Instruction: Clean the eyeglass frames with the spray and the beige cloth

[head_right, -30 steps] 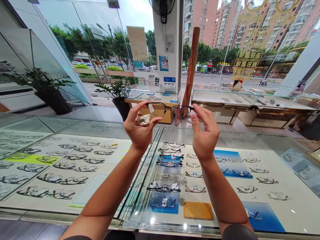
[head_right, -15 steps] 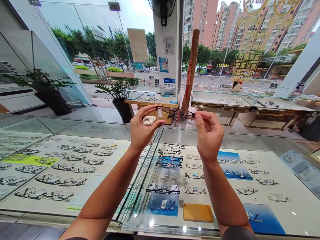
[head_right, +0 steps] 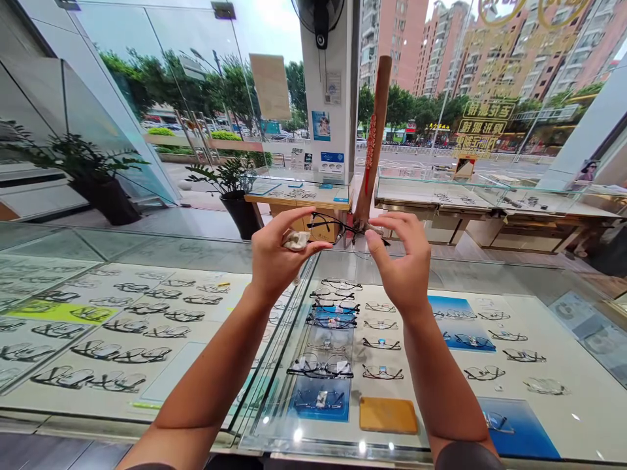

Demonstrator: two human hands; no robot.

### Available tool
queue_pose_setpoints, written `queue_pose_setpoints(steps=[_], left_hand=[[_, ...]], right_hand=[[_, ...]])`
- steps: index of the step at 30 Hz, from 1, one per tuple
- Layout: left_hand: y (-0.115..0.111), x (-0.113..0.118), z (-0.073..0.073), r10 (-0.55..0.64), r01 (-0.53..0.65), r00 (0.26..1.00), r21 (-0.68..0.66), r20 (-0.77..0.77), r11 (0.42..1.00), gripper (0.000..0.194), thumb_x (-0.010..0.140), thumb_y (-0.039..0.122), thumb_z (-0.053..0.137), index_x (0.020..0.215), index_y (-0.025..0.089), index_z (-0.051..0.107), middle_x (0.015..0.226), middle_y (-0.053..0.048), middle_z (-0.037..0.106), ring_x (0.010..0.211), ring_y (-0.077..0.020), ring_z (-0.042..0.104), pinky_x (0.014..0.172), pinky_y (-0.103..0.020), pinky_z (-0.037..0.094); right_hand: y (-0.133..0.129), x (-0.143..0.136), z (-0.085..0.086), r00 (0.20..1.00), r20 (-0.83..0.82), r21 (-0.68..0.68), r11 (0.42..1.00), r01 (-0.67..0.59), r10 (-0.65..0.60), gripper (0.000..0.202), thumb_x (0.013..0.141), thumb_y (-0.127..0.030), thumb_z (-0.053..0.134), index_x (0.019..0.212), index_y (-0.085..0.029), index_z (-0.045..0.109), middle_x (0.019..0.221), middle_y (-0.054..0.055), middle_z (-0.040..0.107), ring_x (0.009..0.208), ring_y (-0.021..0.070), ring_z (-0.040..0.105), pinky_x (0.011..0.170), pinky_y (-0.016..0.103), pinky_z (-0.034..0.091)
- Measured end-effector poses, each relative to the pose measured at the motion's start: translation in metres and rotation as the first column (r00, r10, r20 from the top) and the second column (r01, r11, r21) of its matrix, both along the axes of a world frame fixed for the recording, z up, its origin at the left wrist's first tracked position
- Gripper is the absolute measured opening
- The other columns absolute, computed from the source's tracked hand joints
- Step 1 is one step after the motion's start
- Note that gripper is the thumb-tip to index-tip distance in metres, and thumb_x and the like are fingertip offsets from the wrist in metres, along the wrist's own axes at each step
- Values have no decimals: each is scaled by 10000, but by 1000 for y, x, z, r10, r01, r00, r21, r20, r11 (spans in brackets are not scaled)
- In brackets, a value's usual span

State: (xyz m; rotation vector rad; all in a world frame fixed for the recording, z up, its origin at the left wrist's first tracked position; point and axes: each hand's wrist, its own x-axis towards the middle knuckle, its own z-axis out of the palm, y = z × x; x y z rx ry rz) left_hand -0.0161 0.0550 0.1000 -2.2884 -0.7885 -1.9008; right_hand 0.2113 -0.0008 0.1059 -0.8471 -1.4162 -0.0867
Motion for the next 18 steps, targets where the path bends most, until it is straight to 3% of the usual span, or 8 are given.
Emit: queue_pose_setpoints(steps=[3,7,12,16,18], left_hand=[[-8,2,2,71,-67,992,35,-107,997,609,798,506,912,1334,286,723,1320,-85,780,1215,-245,754,1053,-374,638],[-14,6,2,86,-87,986,-6,-141,996,581,823,524,885,1341,315,726,1418,-82,739,1251,-258,745,1019,-370,651],[-14,5,2,-2,-6,993,-61,-122,998,587,827,500,893,1358,322,717,1395,-90,755,1275,-270,736,1073,-415,633],[-11,3,1,-128,114,989,-168,-71,979,630,802,533,908,1346,283,714,1282,-97,796,1100,-242,791,969,-369,657],[-10,3,1,-202,190,979,-210,-35,959,655,792,566,907,1341,270,705,1289,-106,789,1125,-254,787,933,-353,660]], right_hand=[[-2,-1,0,982,179,-44,997,64,-55,111,961,-349,731,1008,-289,812,1148,58,762,1152,282,681,1068,530,490],[2,-3,-5,966,252,-100,991,94,-66,94,962,-342,730,970,-295,811,1157,56,766,1150,299,659,1046,546,464],[5,1,-5,975,217,-159,987,-9,44,106,976,-343,719,954,-287,806,1147,57,765,1137,285,663,1039,532,483],[6,4,-4,974,151,-240,962,-130,169,128,970,-375,734,943,-272,806,1148,67,767,1135,271,688,1047,518,504],[7,5,-4,974,121,-270,950,-154,193,144,964,-395,742,931,-271,808,1142,66,771,1126,265,695,1052,520,506]])
